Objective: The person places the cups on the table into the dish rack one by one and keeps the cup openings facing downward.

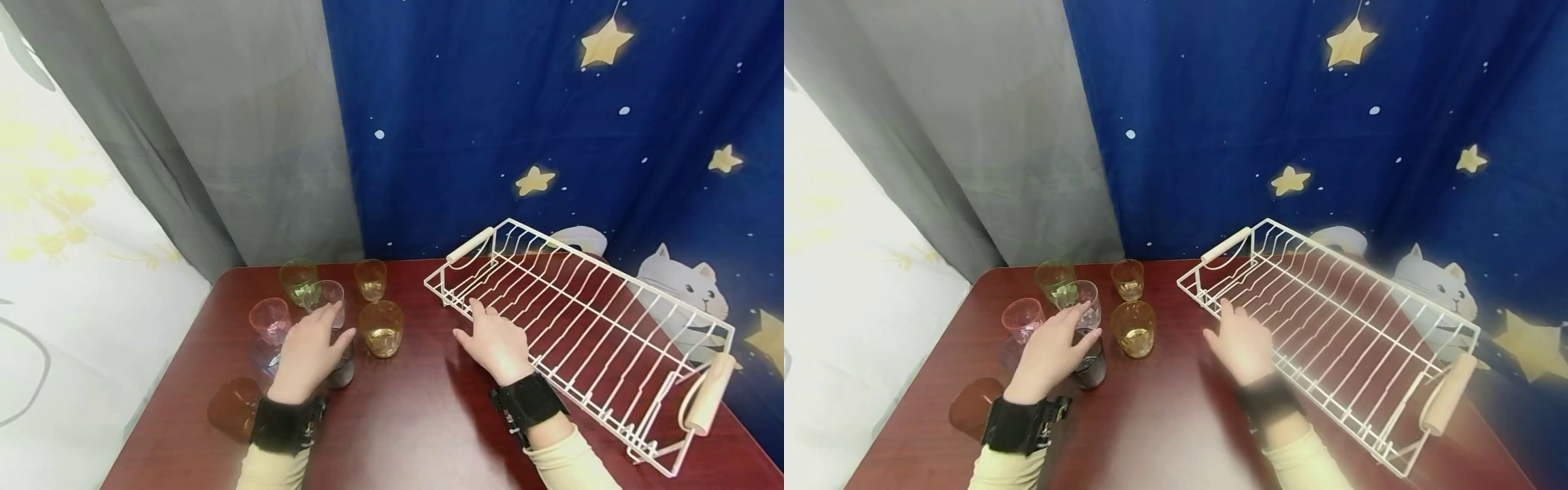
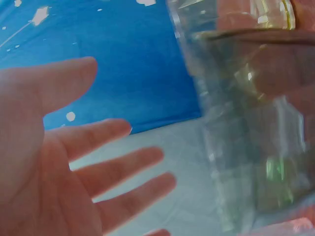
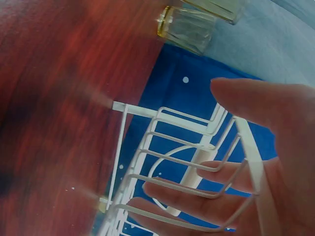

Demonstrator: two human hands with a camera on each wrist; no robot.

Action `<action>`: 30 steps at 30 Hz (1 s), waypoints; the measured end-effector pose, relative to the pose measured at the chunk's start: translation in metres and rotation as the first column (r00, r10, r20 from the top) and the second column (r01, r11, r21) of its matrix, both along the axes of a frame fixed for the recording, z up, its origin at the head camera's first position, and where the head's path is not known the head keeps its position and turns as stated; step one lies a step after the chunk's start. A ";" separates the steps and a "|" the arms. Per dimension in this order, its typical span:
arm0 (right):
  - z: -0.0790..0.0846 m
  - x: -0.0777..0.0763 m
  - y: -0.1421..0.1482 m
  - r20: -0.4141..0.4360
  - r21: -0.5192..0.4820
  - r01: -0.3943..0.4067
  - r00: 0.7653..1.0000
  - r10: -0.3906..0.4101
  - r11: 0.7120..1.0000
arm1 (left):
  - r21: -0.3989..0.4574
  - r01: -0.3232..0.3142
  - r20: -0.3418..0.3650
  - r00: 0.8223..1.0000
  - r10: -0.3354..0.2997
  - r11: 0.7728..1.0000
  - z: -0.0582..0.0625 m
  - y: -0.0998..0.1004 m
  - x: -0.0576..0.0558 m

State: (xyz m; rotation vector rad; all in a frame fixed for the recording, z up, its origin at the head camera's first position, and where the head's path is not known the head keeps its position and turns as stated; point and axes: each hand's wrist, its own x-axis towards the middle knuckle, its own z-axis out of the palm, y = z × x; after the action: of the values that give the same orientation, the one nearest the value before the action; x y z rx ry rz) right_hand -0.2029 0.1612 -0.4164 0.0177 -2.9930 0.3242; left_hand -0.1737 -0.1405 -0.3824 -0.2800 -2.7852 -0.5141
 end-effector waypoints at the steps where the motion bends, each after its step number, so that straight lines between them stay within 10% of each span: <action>1: -0.001 -0.001 0.000 -0.011 0.003 0.003 1.000 -0.003 1.000 | -0.005 0.004 -0.014 1.000 -0.004 1.000 0.002 -0.003 0.004; 11: -0.009 0.002 -0.008 -0.097 0.004 0.003 0.995 -0.003 1.000 | 0.012 -0.029 -0.053 0.998 0.029 1.000 0.006 -0.064 0.057; 17: -0.011 0.003 -0.007 -0.150 0.004 0.024 0.988 -0.023 1.000 | -0.022 -0.174 0.047 0.984 0.175 0.985 0.012 -0.090 0.086; 24: -0.013 0.000 -0.004 -0.161 0.005 0.035 0.986 -0.033 0.999 | -0.064 -0.254 0.304 0.916 0.261 0.965 0.000 -0.098 0.094; 30: -0.014 -0.001 -0.003 -0.163 0.009 0.040 0.986 -0.038 0.999 | -0.073 -0.192 0.302 0.931 0.206 0.979 -0.016 -0.097 0.090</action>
State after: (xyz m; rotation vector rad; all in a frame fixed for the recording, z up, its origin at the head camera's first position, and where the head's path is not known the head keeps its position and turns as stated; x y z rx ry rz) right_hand -0.2035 0.1584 -0.4308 -0.0122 -2.8298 0.2854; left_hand -0.0837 -0.2376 -0.3984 0.0847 -3.0832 -0.4845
